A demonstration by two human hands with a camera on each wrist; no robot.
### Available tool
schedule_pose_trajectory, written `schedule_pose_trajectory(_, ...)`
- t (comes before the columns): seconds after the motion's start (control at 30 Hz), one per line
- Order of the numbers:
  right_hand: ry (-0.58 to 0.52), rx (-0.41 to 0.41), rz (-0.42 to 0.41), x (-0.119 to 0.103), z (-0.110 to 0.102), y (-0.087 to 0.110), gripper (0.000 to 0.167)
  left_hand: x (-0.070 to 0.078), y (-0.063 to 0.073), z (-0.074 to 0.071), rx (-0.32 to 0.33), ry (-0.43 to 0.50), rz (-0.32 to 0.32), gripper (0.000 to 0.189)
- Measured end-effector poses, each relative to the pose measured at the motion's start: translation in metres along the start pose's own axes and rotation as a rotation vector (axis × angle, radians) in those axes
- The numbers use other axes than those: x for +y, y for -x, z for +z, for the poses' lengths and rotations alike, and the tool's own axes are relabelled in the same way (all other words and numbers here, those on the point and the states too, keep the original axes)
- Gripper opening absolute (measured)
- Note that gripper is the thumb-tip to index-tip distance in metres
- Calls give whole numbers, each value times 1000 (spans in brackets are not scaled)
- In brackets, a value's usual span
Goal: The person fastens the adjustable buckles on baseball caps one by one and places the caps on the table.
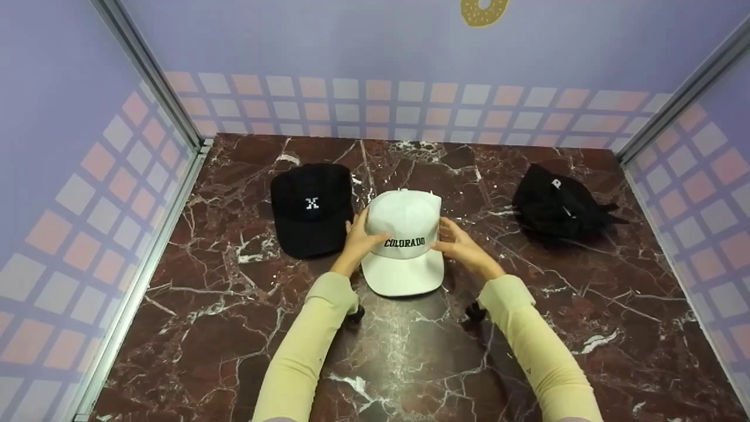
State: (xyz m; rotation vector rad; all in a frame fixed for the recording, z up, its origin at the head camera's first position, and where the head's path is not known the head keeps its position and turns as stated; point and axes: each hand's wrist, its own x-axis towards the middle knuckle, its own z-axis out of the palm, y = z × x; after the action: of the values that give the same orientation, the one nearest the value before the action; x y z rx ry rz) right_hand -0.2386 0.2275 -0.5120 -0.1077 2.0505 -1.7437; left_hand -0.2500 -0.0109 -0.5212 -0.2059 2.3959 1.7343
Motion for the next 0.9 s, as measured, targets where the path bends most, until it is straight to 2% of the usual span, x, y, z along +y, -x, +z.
schedule_pose_trajectory(0.1,87,51,-27,-3,-13,1,76,0,0,-2,-1,-30,9,83)
schedule_pose_trajectory(0.27,339,186,-70,-13,-47,7,79,-2,0,-4,-10,-43,25,84)
schedule_pose_trajectory(0.43,644,416,-101,-28,-85,18,77,-3,0,-6,-28,-70,32,85)
schedule_pose_trajectory(0.5,768,530,-86,-33,-100,23,75,-4,1,-6,-35,-81,31,85)
schedule_pose_trajectory(0.6,896,681,-22,-39,-120,31,72,-5,1,-6,-47,-88,30,85)
schedule_pose_trajectory(0.7,928,784,70,-41,-136,40,72,-5,2,-7,-59,-87,27,84)
schedule_pose_trajectory(0.9,841,919,250,-29,-161,54,80,-7,3,-7,-70,-107,35,85)
